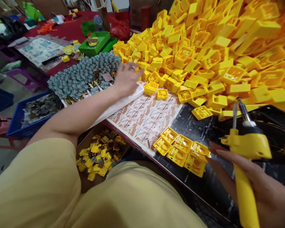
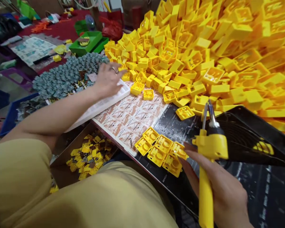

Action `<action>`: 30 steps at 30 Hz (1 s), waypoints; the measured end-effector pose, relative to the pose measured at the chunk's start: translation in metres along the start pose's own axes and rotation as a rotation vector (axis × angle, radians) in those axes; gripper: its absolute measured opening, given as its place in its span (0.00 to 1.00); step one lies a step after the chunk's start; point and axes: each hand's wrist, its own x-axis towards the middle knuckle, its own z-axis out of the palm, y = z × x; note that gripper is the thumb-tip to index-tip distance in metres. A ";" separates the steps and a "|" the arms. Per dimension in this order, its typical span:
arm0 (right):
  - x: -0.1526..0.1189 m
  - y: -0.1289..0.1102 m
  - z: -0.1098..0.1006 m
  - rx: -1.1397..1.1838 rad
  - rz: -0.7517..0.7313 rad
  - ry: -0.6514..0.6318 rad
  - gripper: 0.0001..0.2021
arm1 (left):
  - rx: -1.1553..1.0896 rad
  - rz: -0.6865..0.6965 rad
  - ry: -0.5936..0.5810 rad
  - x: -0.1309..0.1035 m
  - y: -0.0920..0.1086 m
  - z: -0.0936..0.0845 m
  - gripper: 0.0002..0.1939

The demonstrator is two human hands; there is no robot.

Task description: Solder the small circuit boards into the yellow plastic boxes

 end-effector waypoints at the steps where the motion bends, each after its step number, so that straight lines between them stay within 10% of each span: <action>1: -0.005 -0.003 -0.003 -0.016 0.013 -0.012 0.24 | 0.001 -0.100 -0.008 0.010 -0.021 -0.001 0.31; 5: -0.018 -0.017 -0.004 -0.022 0.080 -0.006 0.23 | -0.074 -0.271 -0.095 0.028 -0.075 -0.008 0.23; 12: -0.013 -0.023 0.012 -0.050 -0.020 0.034 0.17 | -0.468 -0.365 0.161 0.022 -0.096 -0.020 0.22; 18: -0.008 -0.029 0.027 -0.028 -0.040 0.016 0.18 | -0.124 0.109 -0.275 0.021 -0.082 -0.013 0.42; 23: -0.008 -0.037 0.026 -0.046 -0.046 -0.005 0.20 | 0.054 0.127 -0.456 0.036 -0.083 0.006 0.35; 27: -0.006 -0.043 0.022 -0.079 -0.032 -0.021 0.21 | -0.410 -0.043 -0.283 0.049 -0.103 0.012 0.18; 30: -0.007 -0.044 0.020 -0.099 -0.014 -0.020 0.19 | -0.776 -0.297 -0.058 0.052 -0.114 0.013 0.24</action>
